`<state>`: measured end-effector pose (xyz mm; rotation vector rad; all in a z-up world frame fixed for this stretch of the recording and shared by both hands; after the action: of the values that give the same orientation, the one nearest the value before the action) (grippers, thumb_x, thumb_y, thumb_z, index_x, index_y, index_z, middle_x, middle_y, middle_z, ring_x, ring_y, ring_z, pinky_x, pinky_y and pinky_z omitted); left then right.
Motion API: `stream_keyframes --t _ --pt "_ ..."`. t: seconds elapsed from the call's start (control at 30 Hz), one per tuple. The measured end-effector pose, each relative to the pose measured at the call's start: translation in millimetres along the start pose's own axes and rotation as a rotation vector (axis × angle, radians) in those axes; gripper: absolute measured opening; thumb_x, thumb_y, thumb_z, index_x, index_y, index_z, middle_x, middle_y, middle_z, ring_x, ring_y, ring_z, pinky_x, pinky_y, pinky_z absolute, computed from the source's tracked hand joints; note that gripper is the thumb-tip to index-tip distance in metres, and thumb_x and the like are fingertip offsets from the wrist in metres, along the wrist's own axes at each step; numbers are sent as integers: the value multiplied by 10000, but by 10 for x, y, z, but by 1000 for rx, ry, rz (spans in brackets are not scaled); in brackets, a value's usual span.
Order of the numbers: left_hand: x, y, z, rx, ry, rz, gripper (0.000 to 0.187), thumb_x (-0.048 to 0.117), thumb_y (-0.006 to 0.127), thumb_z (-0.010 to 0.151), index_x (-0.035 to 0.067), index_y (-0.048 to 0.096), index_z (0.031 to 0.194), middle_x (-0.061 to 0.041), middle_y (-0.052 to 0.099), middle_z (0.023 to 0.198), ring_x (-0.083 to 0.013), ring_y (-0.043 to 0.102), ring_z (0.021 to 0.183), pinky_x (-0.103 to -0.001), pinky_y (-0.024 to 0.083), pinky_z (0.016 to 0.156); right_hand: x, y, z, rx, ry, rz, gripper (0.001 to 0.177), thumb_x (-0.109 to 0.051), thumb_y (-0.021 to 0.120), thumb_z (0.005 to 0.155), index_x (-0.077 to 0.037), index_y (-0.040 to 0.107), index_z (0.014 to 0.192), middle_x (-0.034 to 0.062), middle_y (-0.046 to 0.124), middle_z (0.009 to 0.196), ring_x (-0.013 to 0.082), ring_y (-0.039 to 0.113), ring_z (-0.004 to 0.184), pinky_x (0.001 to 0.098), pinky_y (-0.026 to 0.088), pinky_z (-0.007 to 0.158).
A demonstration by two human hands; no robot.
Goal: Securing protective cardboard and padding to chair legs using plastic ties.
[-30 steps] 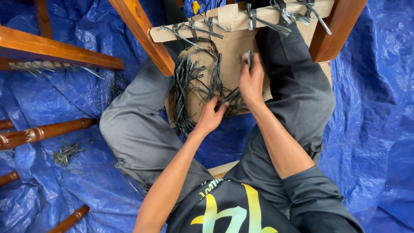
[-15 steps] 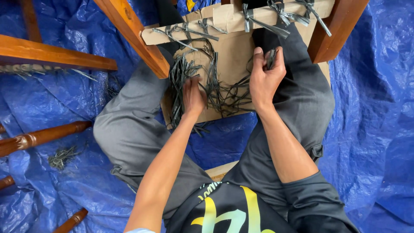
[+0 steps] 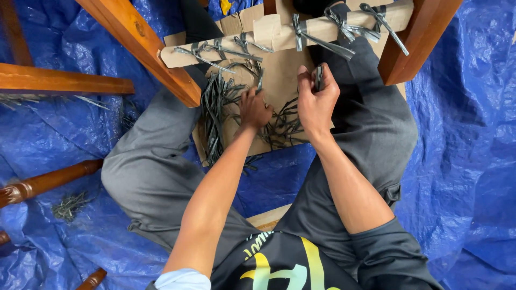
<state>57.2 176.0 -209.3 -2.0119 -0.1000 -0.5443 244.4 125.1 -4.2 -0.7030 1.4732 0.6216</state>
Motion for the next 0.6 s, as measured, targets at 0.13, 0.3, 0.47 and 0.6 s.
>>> stream_keyframes --t 0.13,0.3,0.47,0.6 --pt "-12 -183 -208 60 61 -124 475 276 758 893 78 669 1315 -142 519 1459 -385 415 1376 -522 318 1150 106 33 24 -26 70 27 339 -115 688 1041 -62 456 799 -65 429 695 36 364 652 258 328 559" --pt "337 -916 -835 172 149 -774 276 133 677 969 56 740 1226 -71 713 1208 -201 671 1100 -328 530 951 521 95 -62 -49 309 89 304 -211 680 1009 -96 528 773 -78 448 637 37 367 566 273 301 497" --pt "256 -1051 -1260 112 71 -1161 203 88 674 1011 -5 749 1174 -42 750 1109 -98 660 996 -250 507 911 790 179 -203 -146 429 110 289 -242 655 1022 -81 587 792 -62 489 633 50 397 546 272 296 491" --pt "279 -1221 -1480 55 90 -1339 175 64 696 1000 -32 751 1135 -73 757 1099 -105 684 1021 -257 521 961 1070 228 -304 -302 559 91 266 -234 600 1029 -36 688 875 -4 610 676 79 491 548 258 353 487"
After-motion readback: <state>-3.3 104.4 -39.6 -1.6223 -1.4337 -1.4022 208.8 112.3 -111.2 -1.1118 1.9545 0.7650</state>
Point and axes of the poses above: each hand's wrist, its own z-axis towards the middle knuckle, its own y-axis out of the palm, x = y × z, the point moved 5 cm from there along z, towards the middle knuckle
